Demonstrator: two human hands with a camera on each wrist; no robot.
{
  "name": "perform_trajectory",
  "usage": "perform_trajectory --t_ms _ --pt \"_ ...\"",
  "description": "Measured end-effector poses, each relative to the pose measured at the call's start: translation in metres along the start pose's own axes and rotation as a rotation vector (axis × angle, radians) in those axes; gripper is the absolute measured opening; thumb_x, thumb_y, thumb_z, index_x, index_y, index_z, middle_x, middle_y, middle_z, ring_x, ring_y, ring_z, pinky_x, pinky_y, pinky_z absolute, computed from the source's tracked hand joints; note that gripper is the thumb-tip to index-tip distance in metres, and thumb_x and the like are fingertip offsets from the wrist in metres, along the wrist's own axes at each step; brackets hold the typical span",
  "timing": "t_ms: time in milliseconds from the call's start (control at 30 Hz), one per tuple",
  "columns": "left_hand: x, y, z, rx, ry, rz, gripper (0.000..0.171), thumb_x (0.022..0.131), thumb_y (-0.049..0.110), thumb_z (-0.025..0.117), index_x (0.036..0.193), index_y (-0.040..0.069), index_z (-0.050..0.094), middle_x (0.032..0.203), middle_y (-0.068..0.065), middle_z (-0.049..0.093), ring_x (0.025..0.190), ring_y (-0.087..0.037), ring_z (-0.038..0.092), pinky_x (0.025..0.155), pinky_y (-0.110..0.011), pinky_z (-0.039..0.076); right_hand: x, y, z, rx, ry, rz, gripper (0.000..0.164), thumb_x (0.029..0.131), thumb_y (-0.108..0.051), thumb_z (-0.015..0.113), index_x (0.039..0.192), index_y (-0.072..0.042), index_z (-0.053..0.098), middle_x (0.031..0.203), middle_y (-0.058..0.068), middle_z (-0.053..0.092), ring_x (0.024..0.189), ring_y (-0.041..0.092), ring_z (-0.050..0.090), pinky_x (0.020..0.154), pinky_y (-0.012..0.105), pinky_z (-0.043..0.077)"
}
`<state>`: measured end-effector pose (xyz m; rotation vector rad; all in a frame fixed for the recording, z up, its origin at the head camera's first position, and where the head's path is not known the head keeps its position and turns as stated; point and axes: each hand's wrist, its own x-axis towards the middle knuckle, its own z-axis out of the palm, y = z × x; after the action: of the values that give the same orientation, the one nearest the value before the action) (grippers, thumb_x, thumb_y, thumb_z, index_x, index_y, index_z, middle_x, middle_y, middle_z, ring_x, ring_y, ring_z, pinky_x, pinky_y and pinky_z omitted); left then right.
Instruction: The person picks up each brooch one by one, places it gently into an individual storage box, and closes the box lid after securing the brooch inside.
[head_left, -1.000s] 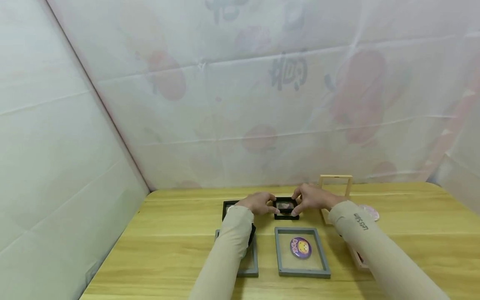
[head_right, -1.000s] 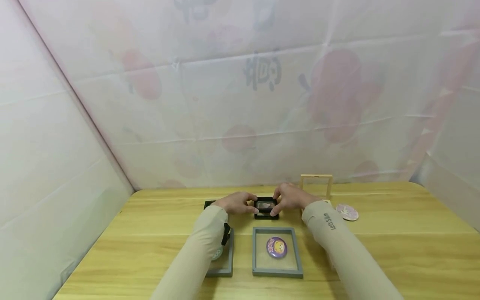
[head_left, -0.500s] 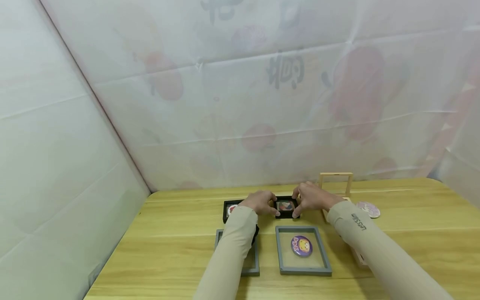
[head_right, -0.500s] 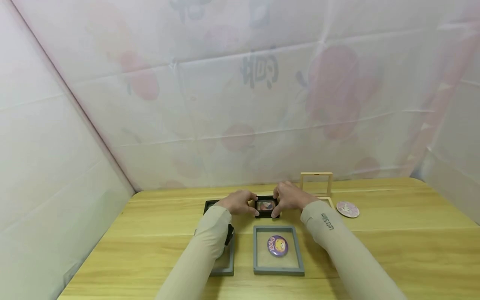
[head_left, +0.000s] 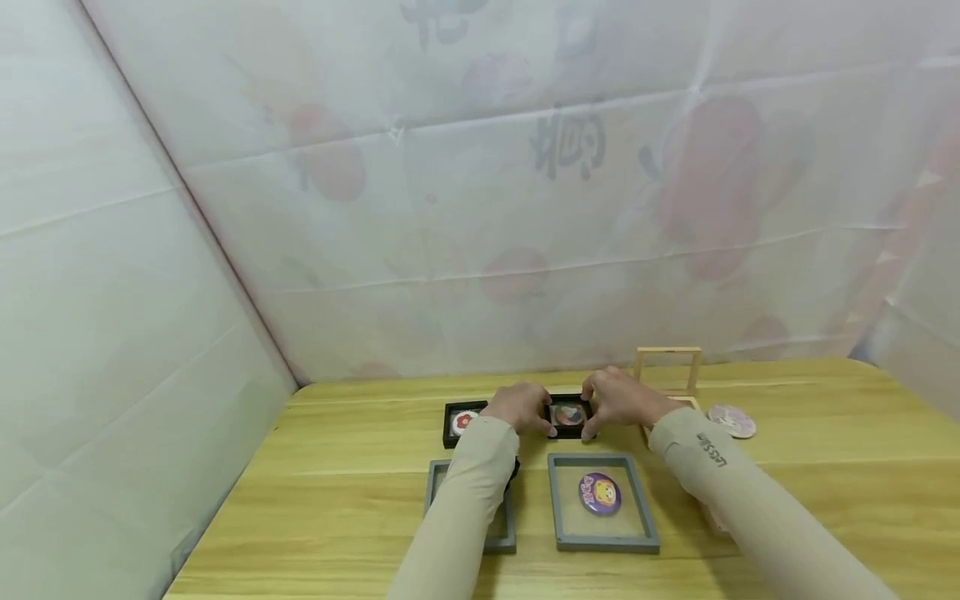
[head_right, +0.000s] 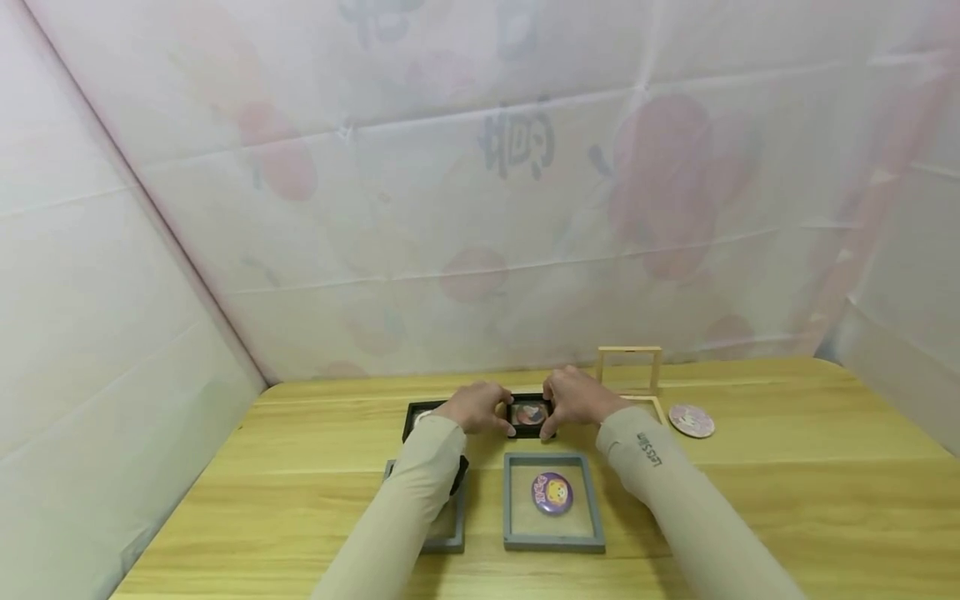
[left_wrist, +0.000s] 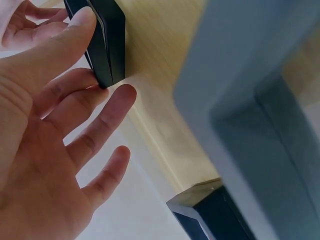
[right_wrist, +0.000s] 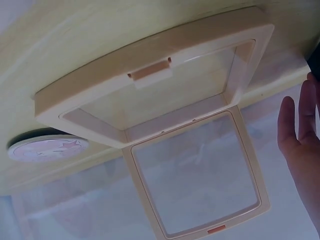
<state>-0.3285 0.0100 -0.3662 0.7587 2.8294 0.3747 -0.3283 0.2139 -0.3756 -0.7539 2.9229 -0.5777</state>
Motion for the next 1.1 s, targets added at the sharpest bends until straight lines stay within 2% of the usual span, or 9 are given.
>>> perform_trajectory --t_ms 133,233,333,400,567,700,867,1000,1100 --pt "0.0 0.0 0.002 0.036 0.012 0.011 0.033 0.084 0.031 0.085 0.108 0.011 0.076 0.093 0.003 0.072 0.087 -0.016 0.067 0.084 -0.035 0.054 0.0 0.0 0.003 0.013 0.006 -0.009 0.053 0.063 -0.03 0.098 0.097 0.003 0.072 0.104 0.014 0.069 0.09 0.025 0.061 0.08 0.043 0.056" --pt "-0.001 0.001 0.002 0.076 0.027 0.025 0.026 0.083 0.032 0.086 0.095 0.012 0.075 0.085 0.004 0.07 0.08 -0.014 0.064 0.08 -0.036 0.054 -0.001 -0.001 0.003 0.008 0.019 -0.001 0.053 0.062 -0.03 0.099 0.096 0.001 0.072 0.103 0.013 0.068 0.092 0.027 0.058 0.082 0.046 0.053" --pt "-0.001 0.003 0.001 0.105 0.036 0.04 0.024 0.082 0.032 0.087 0.083 0.014 0.071 0.079 0.006 0.066 0.075 -0.013 0.062 0.078 -0.036 0.053 -0.001 -0.001 0.003 0.003 0.025 0.005 0.052 0.062 -0.029 0.099 0.095 0.001 0.071 0.1 0.011 0.067 0.092 0.028 0.056 0.082 0.048 0.052" --pt "-0.001 0.004 0.001 0.109 0.037 0.042 0.024 0.082 0.031 0.087 0.081 0.014 0.069 0.078 0.006 0.065 0.073 -0.012 0.061 0.077 -0.036 0.053 -0.002 -0.001 0.003 0.0 0.025 0.013 0.052 0.061 -0.028 0.099 0.094 0.0 0.071 0.099 0.01 0.067 0.092 0.028 0.055 0.082 0.048 0.051" --pt "0.0 0.008 0.002 0.114 0.03 0.031 0.022 0.083 0.03 0.086 0.087 0.014 0.072 0.081 0.005 0.067 0.076 -0.013 0.062 0.082 -0.036 0.053 -0.004 -0.002 0.002 -0.014 0.023 0.017 0.053 0.063 -0.029 0.099 0.096 0.001 0.07 0.099 0.01 0.066 0.091 0.027 0.055 0.08 0.046 0.052" --pt "0.0 0.009 0.001 0.127 0.023 0.029 0.023 0.083 0.031 0.087 0.085 0.014 0.071 0.08 0.006 0.066 0.077 -0.013 0.062 0.085 -0.038 0.052 -0.003 -0.001 0.003 -0.04 0.019 -0.007 0.054 0.063 -0.03 0.098 0.096 0.001 0.07 0.095 0.007 0.066 0.084 0.021 0.056 0.074 0.04 0.052" --pt "-0.001 0.009 0.0 0.197 0.029 0.056 0.025 0.082 0.032 0.087 0.086 0.014 0.069 0.083 0.005 0.067 0.081 -0.014 0.064 0.085 -0.038 0.053 -0.001 -0.002 0.005 -0.074 0.012 -0.045 0.051 0.065 -0.029 0.098 0.094 0.0 0.067 0.086 0.002 0.063 0.072 0.014 0.053 0.065 0.032 0.049" --pt "-0.003 0.008 -0.001 0.229 0.023 0.062 0.03 0.082 0.032 0.087 0.099 0.014 0.071 0.092 0.002 0.07 0.092 -0.017 0.067 0.095 -0.043 0.051 0.001 -0.007 0.005 -0.083 -0.024 -0.045 0.051 0.068 -0.029 0.096 0.097 -0.001 0.065 0.086 0.003 0.062 0.071 0.013 0.054 0.063 0.031 0.049" --pt "-0.003 0.008 -0.004 0.227 0.027 0.064 0.038 0.084 0.035 0.084 0.112 0.014 0.07 0.1 0.002 0.071 0.098 -0.019 0.067 0.1 -0.046 0.048 0.004 -0.01 0.004 -0.07 -0.053 -0.031 0.056 0.071 -0.033 0.094 0.104 0.001 0.064 0.094 0.007 0.064 0.079 0.017 0.059 0.069 0.035 0.053"
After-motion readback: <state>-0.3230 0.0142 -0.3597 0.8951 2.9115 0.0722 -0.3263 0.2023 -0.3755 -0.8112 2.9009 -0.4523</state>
